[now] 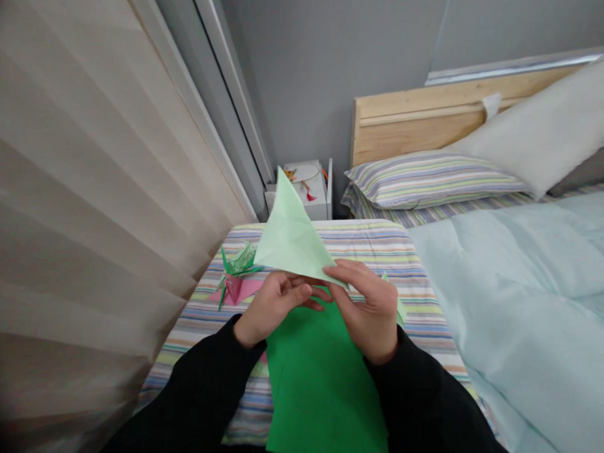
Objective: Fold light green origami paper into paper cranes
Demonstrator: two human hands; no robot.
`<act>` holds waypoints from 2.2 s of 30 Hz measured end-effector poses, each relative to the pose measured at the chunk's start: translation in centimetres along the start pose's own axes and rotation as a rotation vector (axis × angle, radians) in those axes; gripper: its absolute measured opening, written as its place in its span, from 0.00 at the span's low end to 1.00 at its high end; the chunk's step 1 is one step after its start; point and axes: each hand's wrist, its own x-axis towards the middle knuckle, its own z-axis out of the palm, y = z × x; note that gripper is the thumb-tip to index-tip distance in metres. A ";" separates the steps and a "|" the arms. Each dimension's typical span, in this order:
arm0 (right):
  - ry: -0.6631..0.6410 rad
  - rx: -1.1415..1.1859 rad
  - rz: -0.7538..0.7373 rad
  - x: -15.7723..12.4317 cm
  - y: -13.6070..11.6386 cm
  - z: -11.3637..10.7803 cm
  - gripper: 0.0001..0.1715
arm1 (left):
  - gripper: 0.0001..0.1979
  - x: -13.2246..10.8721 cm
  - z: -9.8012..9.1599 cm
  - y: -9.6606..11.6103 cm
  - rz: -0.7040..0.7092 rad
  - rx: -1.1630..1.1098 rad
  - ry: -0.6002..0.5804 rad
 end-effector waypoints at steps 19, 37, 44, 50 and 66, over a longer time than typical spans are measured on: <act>-0.071 0.329 0.378 0.2 -0.8 1.6 0.06 | 0.22 -0.3 4.1 -0.6 0.127 -0.570 0.262; -0.159 0.500 0.580 0.3 -1.2 1.8 0.12 | 0.23 0.3 3.7 -1.6 0.171 -0.469 0.351; -0.198 0.468 0.574 0.3 -1.5 1.8 0.13 | 0.23 0.3 3.7 -1.8 0.144 -0.426 0.432; -0.145 0.469 0.618 0.3 -1.3 1.9 0.13 | 0.22 0.1 3.8 -1.5 0.118 -0.431 0.400; -0.179 0.464 0.648 0.0 -1.3 2.1 0.15 | 0.19 0.2 3.9 -1.5 0.128 -0.405 0.491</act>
